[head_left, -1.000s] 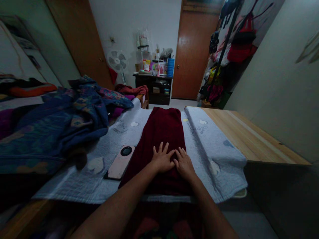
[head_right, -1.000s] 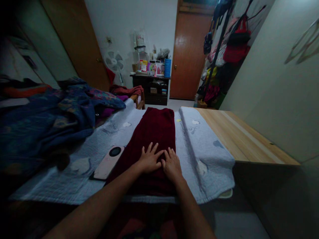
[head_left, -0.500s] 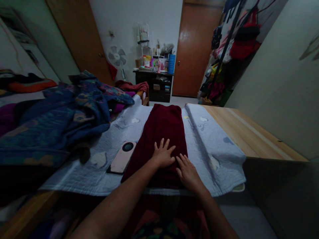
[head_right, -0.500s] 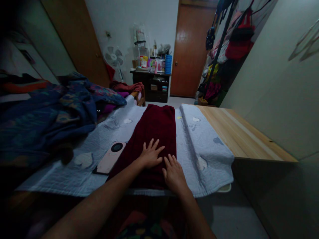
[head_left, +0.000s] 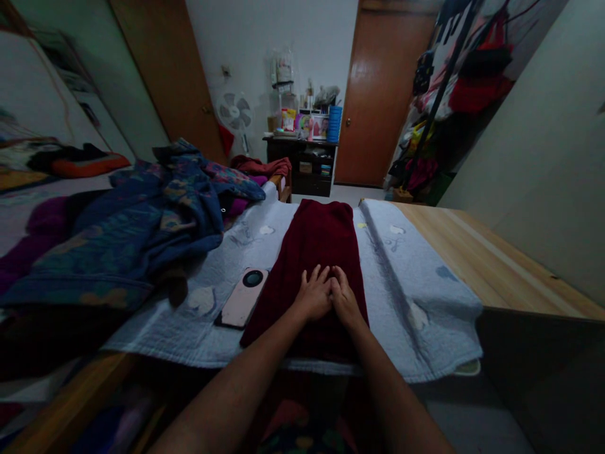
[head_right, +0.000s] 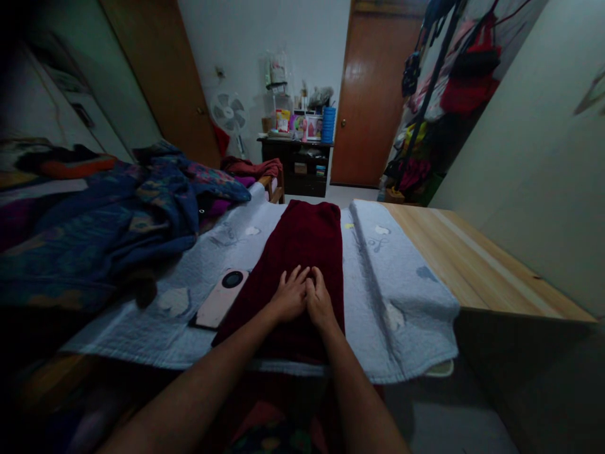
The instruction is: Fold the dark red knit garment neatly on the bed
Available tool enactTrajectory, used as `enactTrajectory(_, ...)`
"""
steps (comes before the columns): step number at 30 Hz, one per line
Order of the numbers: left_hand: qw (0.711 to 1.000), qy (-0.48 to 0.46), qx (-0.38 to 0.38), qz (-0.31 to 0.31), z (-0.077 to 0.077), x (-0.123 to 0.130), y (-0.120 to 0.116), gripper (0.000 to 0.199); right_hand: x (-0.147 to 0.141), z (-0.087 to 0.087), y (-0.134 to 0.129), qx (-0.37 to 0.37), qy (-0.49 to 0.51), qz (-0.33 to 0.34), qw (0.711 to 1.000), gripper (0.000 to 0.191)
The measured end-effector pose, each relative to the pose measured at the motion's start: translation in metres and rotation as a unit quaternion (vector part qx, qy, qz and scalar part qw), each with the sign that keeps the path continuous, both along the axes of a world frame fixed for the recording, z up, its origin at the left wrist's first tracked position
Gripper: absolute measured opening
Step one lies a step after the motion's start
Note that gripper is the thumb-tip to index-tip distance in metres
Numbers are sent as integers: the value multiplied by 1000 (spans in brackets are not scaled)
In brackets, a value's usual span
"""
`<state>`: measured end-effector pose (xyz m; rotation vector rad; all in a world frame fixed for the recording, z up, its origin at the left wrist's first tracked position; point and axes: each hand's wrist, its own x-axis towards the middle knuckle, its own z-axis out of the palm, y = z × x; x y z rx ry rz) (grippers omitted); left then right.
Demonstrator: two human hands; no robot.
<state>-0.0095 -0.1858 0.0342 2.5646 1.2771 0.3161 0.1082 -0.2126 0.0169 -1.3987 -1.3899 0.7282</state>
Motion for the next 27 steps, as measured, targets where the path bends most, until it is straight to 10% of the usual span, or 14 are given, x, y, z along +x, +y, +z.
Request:
enactTrajectory(14,995,-78,6,58,-10,-46,-7,46,-7,-4,-5,6,-294,63,954,52)
enactTrajectory(27,994,-76,0,79,-16,-70,-17,46,-7,19,-23,25,-289,118,950,43)
